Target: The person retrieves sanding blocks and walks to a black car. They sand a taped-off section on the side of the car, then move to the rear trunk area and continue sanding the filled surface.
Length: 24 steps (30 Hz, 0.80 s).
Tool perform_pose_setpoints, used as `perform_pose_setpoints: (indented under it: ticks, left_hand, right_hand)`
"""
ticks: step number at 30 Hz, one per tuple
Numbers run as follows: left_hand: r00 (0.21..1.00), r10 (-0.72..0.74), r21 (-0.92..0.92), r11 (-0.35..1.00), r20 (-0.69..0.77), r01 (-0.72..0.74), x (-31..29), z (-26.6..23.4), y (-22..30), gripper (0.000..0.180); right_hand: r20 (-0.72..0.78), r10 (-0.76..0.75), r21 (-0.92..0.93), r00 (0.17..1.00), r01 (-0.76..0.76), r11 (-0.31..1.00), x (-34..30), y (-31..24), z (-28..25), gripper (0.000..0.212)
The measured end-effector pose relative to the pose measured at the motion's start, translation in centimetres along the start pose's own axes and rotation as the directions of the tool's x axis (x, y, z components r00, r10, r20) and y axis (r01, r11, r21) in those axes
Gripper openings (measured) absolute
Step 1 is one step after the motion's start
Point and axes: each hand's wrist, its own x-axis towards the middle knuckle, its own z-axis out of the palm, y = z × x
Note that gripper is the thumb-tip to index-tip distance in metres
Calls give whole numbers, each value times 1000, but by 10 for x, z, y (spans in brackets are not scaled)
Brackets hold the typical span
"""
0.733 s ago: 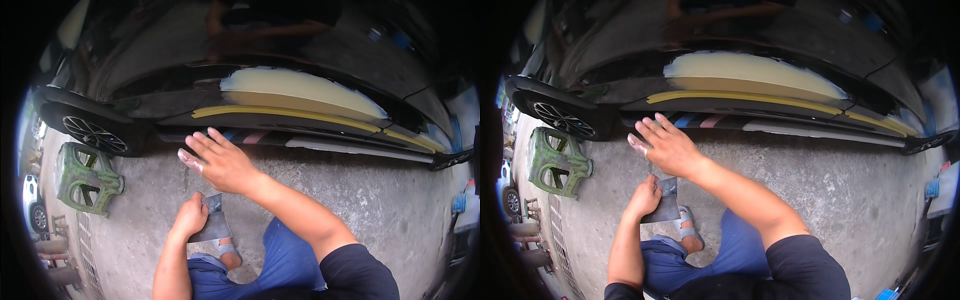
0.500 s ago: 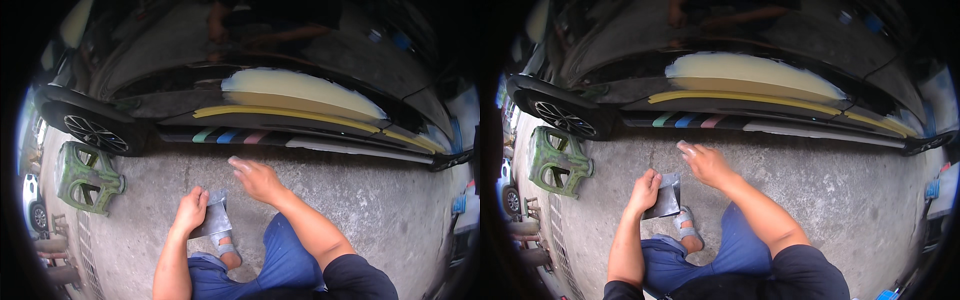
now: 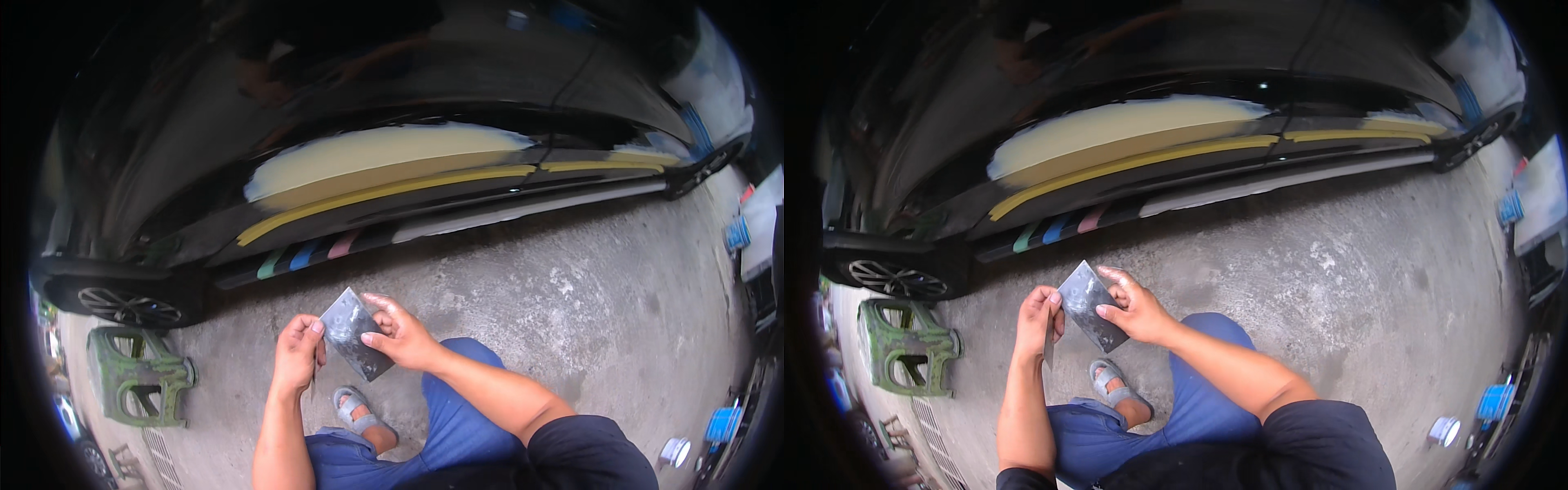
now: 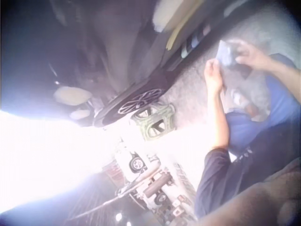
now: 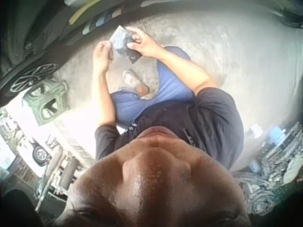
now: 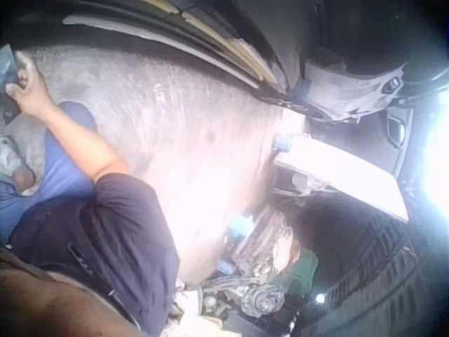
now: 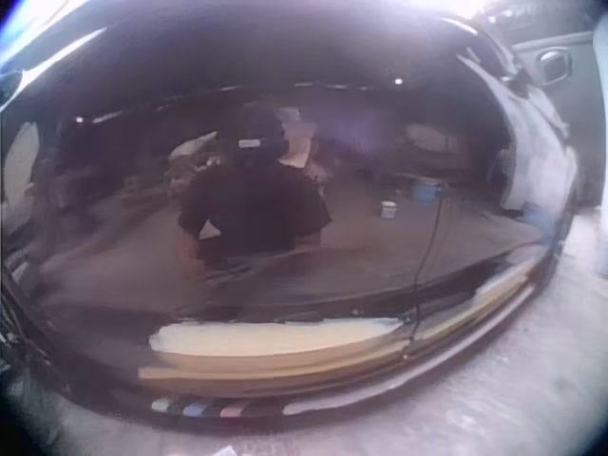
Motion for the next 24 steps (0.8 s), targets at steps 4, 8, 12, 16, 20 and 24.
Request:
perform_pose_setpoints:
  ticks: [4,8,12,16,20,24]
  left_hand:
    - [999,-45,-50,998,20,46,7,11,-1,15]
    - [990,-122,-16,992,66,123,21,40,1,15]
    - [954,-212,149,972,214,183,32,57,-4,17]
    - [918,-240,218,960,315,176,36,74,-6,14]
    - [890,-239,209,963,388,168,36,99,-18,15]
    - [859,-378,146,926,346,349,31,123,-35,23]
  right_hand:
    - [-74,-50,-50,996,47,998,-12,-21,3,66]
    - [-28,-95,-271,995,84,959,-26,-29,-26,72]
    - [-5,-91,-391,996,81,917,-44,-41,-54,74]
    - [-65,-96,-417,993,60,907,-61,-47,-80,75]
    - [-164,-45,-358,985,-17,933,-83,-52,-104,75]
    - [-264,43,-398,964,-149,905,-122,-45,-112,74]
